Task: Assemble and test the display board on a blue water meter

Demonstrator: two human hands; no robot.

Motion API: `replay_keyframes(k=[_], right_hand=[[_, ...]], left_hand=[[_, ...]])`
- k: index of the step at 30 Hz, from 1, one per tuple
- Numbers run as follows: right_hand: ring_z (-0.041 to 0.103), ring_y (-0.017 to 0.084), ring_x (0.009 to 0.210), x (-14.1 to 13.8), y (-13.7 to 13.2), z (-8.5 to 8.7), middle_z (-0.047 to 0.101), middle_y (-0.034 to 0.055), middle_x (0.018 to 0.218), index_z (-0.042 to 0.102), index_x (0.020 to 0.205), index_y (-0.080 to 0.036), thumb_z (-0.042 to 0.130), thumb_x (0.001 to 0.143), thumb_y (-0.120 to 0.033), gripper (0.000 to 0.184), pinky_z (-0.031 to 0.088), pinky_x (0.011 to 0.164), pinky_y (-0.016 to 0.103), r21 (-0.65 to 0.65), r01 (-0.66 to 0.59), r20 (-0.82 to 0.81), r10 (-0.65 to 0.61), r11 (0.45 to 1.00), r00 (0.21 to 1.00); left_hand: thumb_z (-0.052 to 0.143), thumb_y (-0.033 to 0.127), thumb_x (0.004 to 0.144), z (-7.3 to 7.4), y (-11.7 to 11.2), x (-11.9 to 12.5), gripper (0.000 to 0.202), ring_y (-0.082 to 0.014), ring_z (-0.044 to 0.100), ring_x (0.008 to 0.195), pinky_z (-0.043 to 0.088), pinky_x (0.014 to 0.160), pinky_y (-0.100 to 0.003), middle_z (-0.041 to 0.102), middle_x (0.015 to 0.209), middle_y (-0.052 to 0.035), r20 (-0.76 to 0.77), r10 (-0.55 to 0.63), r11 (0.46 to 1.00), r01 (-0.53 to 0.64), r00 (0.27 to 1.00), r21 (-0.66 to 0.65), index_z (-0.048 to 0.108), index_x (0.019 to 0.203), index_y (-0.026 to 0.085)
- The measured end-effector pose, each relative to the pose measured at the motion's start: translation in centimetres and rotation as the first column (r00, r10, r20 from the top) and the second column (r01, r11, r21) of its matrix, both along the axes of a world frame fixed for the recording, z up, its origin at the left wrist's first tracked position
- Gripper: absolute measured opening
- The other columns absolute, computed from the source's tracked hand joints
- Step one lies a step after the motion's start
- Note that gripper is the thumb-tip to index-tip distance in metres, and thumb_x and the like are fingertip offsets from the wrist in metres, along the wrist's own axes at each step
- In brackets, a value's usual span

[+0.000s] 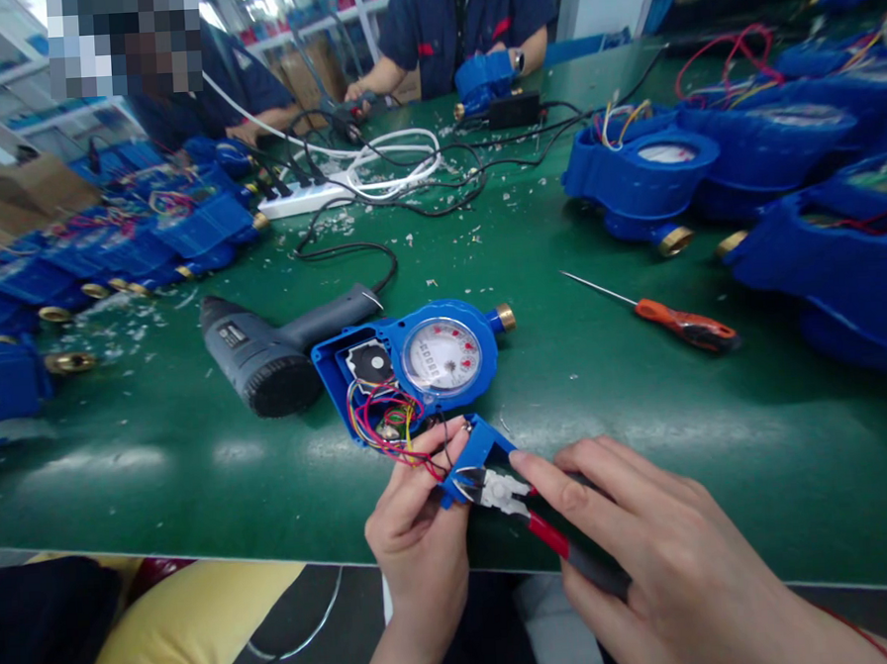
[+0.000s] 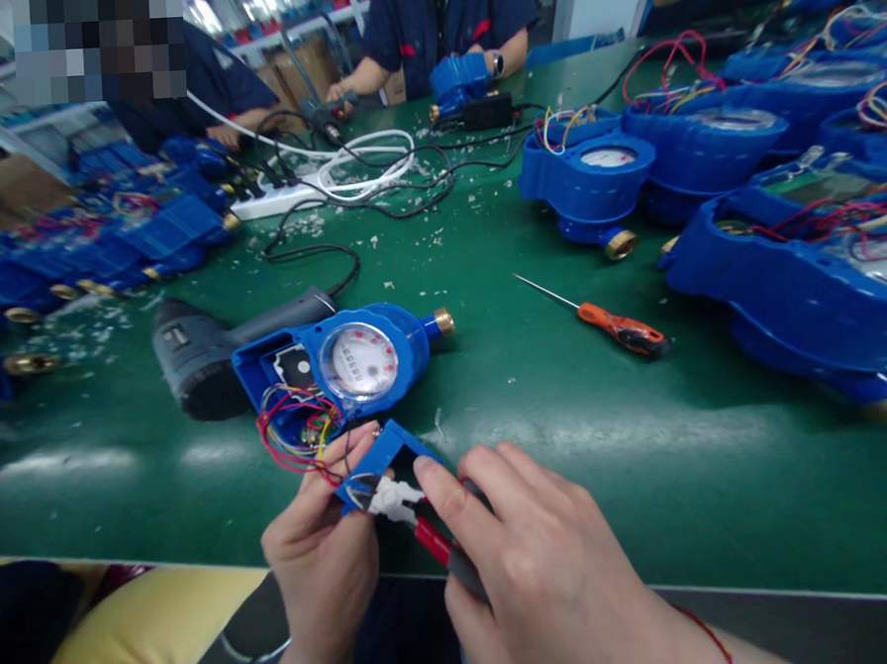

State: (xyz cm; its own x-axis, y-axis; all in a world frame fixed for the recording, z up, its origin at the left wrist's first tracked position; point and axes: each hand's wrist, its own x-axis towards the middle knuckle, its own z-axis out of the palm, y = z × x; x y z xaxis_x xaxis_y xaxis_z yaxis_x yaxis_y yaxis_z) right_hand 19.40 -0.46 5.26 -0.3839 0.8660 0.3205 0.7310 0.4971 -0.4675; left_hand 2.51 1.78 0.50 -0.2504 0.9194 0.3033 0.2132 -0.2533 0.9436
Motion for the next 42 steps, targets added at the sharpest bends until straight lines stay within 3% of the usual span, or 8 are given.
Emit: replay_keyframes(k=[10, 28, 33, 42], right_hand=[[0.058, 0.021, 0.076, 0.07, -0.15, 0.17, 0.062, 0.0083, 0.089, 0.057, 0.121, -0.014, 0.045, 0.078, -0.008, 0.045, 0.054, 0.059, 0.033, 0.032, 0.002, 0.005, -0.002, 0.999, 1.000], [0.061, 0.024, 0.073, -0.45, -0.31, 0.30, 0.063, 0.0074, 0.087, 0.057, 0.119, -0.015, 0.049, 0.073, -0.011, 0.047, 0.057, 0.053, 0.037, 0.080, 0.047, 0.084, -0.053, 0.996, 0.995], [0.063, 0.025, 0.073, -0.39, -0.08, 0.50, 0.064, 0.0080, 0.088, 0.057, 0.119, -0.014, 0.052, 0.071, -0.012, 0.048, 0.057, 0.051, 0.037, 0.128, 0.015, 0.132, -0.032, 0.992, 0.991], [0.061, 0.022, 0.068, -0.30, -0.28, -0.05, 0.060, 0.0049, 0.082, 0.053, 0.122, -0.012, 0.049, 0.076, -0.012, 0.045, 0.053, 0.046, 0.034, 0.102, -0.027, 0.127, 0.013, 0.994, 0.992]], left_hand=[[0.072, 0.014, 0.077, -0.11, 0.11, -0.01, 0.029, -0.0141, 0.069, 0.096, 0.055, 0.088, -0.021, 0.074, 0.106, 0.0006, 0.043, -0.010, 1.000, 0.011, 0.999, -0.017, 0.075, 0.098, 0.032], [0.072, 0.007, 0.075, 0.14, -0.05, 0.01, 0.037, -0.0091, 0.069, 0.095, 0.052, 0.088, -0.013, 0.074, 0.104, 0.0053, -0.008, -0.004, 1.000, 0.005, 1.000, 0.008, 0.075, 0.099, 0.035], [0.073, 0.008, 0.074, -0.04, 0.09, 0.12, 0.035, -0.0095, 0.069, 0.093, 0.053, 0.086, -0.014, 0.074, 0.103, 0.0051, 0.016, 0.005, 1.000, -0.005, 1.000, 0.020, 0.075, 0.098, 0.034], [0.072, 0.009, 0.075, 0.06, 0.14, 0.05, 0.034, -0.0108, 0.070, 0.092, 0.054, 0.086, -0.017, 0.075, 0.101, 0.0039, 0.012, 0.007, 1.000, -0.007, 1.000, 0.013, 0.075, 0.098, 0.034]])
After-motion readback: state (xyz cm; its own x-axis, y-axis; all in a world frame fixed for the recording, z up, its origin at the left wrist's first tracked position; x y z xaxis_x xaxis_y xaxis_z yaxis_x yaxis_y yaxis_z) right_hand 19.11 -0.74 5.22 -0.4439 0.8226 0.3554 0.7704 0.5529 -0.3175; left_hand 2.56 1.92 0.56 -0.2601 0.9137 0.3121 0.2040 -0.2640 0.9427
